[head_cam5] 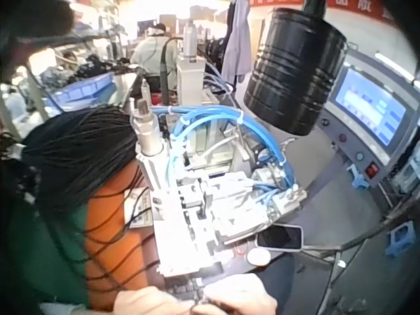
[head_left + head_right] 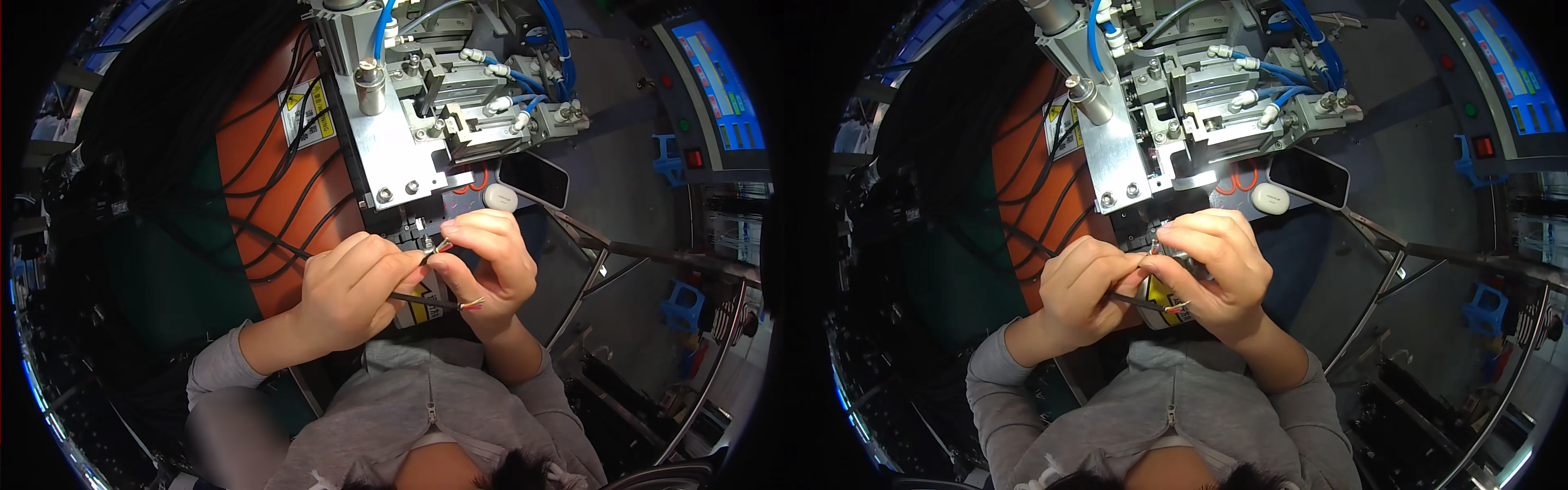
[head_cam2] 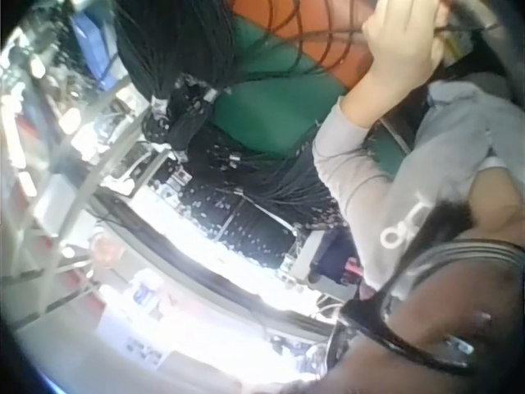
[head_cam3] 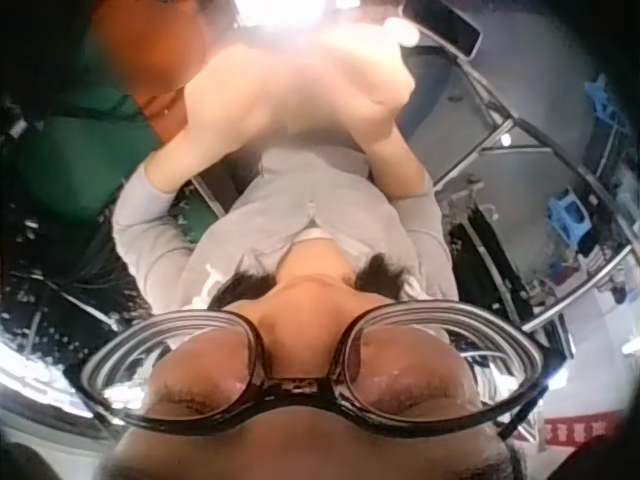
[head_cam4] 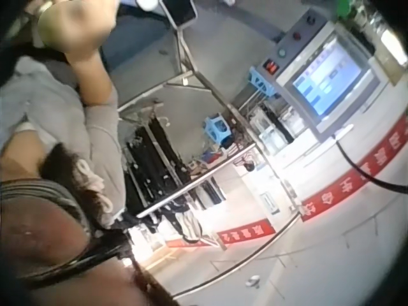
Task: The person assembles electrical cables by inserting stripped wire ends into a crimping machine. They handle bundles of black cables, strip the ends, and feed them into the machine to attach connectors. The person also organizes the finished cables on a nearby rack.
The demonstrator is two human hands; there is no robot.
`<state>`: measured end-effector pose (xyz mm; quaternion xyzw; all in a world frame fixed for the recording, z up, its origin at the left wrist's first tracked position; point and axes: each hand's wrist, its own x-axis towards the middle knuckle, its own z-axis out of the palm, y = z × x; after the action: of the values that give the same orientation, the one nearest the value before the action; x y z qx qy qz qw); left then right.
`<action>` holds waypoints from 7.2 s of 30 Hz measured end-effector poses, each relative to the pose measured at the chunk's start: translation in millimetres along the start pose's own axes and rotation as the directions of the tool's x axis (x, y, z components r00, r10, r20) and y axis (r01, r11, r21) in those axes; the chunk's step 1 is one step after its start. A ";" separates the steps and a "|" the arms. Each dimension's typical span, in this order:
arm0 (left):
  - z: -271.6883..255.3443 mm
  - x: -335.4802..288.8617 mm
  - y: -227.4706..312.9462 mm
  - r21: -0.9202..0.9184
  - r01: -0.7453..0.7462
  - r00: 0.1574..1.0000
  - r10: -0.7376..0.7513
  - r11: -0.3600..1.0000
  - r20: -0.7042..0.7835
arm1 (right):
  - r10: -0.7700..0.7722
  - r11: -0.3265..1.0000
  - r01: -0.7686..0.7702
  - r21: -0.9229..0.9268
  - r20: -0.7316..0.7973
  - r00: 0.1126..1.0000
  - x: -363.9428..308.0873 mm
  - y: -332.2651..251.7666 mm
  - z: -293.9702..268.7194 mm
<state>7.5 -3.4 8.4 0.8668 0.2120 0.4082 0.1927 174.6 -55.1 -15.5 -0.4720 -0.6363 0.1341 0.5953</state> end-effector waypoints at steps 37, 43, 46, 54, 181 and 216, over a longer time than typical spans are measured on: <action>15.9 -11.5 2.9 0.505 -0.022 0.965 -0.114 0.863 0.237 | 0.233 0.936 -0.163 -0.313 0.202 0.951 0.0 23.3 4.4; 16.9 -12.6 3.9 0.521 -0.011 0.961 -0.134 0.854 0.241 | 0.230 0.946 -0.184 -0.266 0.153 0.961 -5.2 24.6 6.4; 17.6 -13.6 -1.0 0.524 -0.073 0.966 -0.070 0.849 0.247 | 0.300 0.944 -0.276 -0.183 0.119 0.947 -12.1 34.8 8.1; 19.8 -12.4 -11.2 0.454 -0.061 0.983 -0.026 0.889 0.183 | 0.718 0.642 -0.750 0.156 0.219 0.660 -31.1 55.7 4.2; -67.3 82.2 -144.2 0.692 0.333 0.936 -0.314 0.641 -0.159 | -0.574 0.155 0.190 0.970 -0.068 0.816 134.3 -115.0 -42.3; -94.5 146.0 -312.6 -0.051 0.826 0.554 -0.794 0.561 0.249 | 0.183 0.914 -0.292 0.283 0.353 0.917 -4.5 0.5 34.0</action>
<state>-48.6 349.8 -2.7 0.6879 0.5339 0.2005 0.4489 144.1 -45.0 -27.4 -0.4125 -0.6296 0.3853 0.5339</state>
